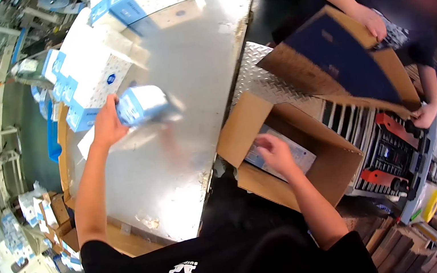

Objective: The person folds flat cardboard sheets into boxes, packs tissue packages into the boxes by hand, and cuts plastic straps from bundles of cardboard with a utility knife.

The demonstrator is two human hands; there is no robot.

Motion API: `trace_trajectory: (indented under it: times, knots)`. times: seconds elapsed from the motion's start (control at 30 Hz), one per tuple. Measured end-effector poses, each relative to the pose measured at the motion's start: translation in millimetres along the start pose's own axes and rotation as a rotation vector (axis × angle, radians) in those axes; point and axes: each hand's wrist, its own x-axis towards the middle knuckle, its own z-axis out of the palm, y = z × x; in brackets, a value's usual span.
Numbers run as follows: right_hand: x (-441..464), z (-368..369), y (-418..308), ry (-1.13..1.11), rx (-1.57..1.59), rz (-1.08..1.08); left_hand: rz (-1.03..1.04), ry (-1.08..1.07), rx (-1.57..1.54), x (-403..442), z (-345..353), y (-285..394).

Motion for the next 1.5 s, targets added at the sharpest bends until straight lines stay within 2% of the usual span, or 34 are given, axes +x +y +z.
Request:
trace_trajectory:
  times: [0.03, 0.1, 0.13, 0.17, 0.2, 0.23, 0.3, 0.37, 0.4, 0.43, 0.47, 0.53, 0.57, 0.63, 0.67, 0.73, 0.77, 0.8, 0.87, 0.93, 0.97, 1.0, 1.03, 1.1, 1.13, 1.17, 1.2, 1.23, 1.3, 1.33, 1.37, 1.4, 1.43, 1.5]
  knots:
    - [1, 4, -44, -0.087, -0.022, -0.137, -0.001, -0.013, -0.178, -13, -13, 50]
    - [-5, 8, -128, -0.033, -0.103, -0.494, 0.224, 0.034, -0.696, -41, -16, 114]
    - [-8, -1, -152, -0.231, -0.02, -0.536, 0.336, -0.048, -0.838, -54, -4, 136]
    - [-19, -10, -161, -0.188, 0.118, -0.465, 0.446, -0.129, -0.978, -62, 6, 154]
    - [-34, -24, -167, -0.106, 0.172, -0.396, 0.691, -0.083, -0.671, -54, 14, 168]
    - [-49, -37, -174, -0.024, 0.231, -0.33, 0.52, -0.132, -0.833, -56, 35, 183]
    - [-71, -82, -119, 0.123, 0.054, -0.42, 0.14, -0.342, -1.042, -72, 103, 208]
    - [-69, -102, -26, 0.369, 0.048, -0.365, 0.091, -0.703, -0.922, -95, 162, 230]
    - [-56, -103, 5, 0.497, -0.198, -0.264, 0.221, -0.896, -0.747, -106, 179, 242]
    - [-44, -104, 34, 0.606, -0.436, -0.137, 0.422, -0.791, -0.68, -126, 190, 250]
    - [-27, -100, 54, 0.592, -0.891, 0.042, 0.6, -0.687, -0.591, -145, 196, 254]
    - [16, -90, 150, 0.225, -1.145, 0.143, 0.436, -0.95, -0.731, -152, 202, 258]
    - [38, -73, 144, 0.159, -1.124, 0.079, 0.346, -0.921, -0.725, -164, 205, 257]
    - [67, -49, 112, 0.112, -1.059, 0.382, 0.345, -0.616, -0.909, -187, 210, 249]
    - [65, -39, 111, 0.068, -1.061, 0.359, 0.297, -0.604, -0.908, -198, 203, 242]
    - [54, -35, 113, 0.251, -0.924, -0.169, -0.045, -0.178, -0.9, -219, 188, 227]
    - [54, -23, 126, 0.271, -0.865, -0.352, -0.225, -0.16, -0.885, -232, 183, 210]
    - [64, -10, 143, 0.249, -0.857, -0.372, -0.347, 0.037, -0.768, -258, 190, 191]
    - [68, -1, 167, -0.272, -0.948, -0.31, -0.554, 0.235, -0.556, -309, 204, 130]
    - [96, 1, 151, -0.275, -0.934, -0.295, -0.766, 0.495, -0.37, -364, 211, 65]
    - [113, -9, 144, -0.403, -0.804, -0.165, -0.934, 0.479, -0.029, -376, 183, 51]
    - [130, -20, 139, -0.522, -0.672, -0.038, -0.971, 0.494, 0.14, -395, 176, 20]
    - [139, -31, 147, -0.525, -0.678, -0.041, -1.147, 0.313, 0.287, -402, 157, 3]
    - [139, -51, 170, -0.273, -0.184, 0.172, -1.151, -0.021, 0.699, -436, 156, -42]
    - [125, -58, 166, -0.262, -0.188, 0.176, -1.142, -0.022, 0.691, -459, 163, -64]
    - [106, -66, 157, -0.223, -0.35, 0.128, -1.073, -0.116, 0.694, -476, 172, -88]
    - [92, -72, 147, -0.178, -0.509, 0.08, -0.997, -0.204, 0.698, -477, 177, -106]
    - [79, -78, 140, -0.159, -0.511, 0.09, -0.978, -0.203, 0.692, -469, 172, -110]
    - [48, -92, 125, -0.159, -0.481, 0.147, -1.186, -0.451, 0.503, -447, 153, -106]
    - [33, -98, 116, -0.133, -0.489, 0.163, -1.157, -0.456, 0.492, -438, 152, -99]
    - [21, -102, 104, -0.109, -0.462, 0.145, -1.078, 0.02, 0.399, -418, 154, -95]
    - [17, -106, 93, -0.07, -0.433, 0.116, -0.868, 0.43, 0.302, -396, 155, -89]
    - [7, -105, 58, -0.024, -0.398, 0.055, -0.68, 0.597, 0.207, -351, 159, -57]
    - [-1, -122, 34, 0.045, -0.364, 0.032, -0.362, 0.362, -0.072, -245, 184, 65]
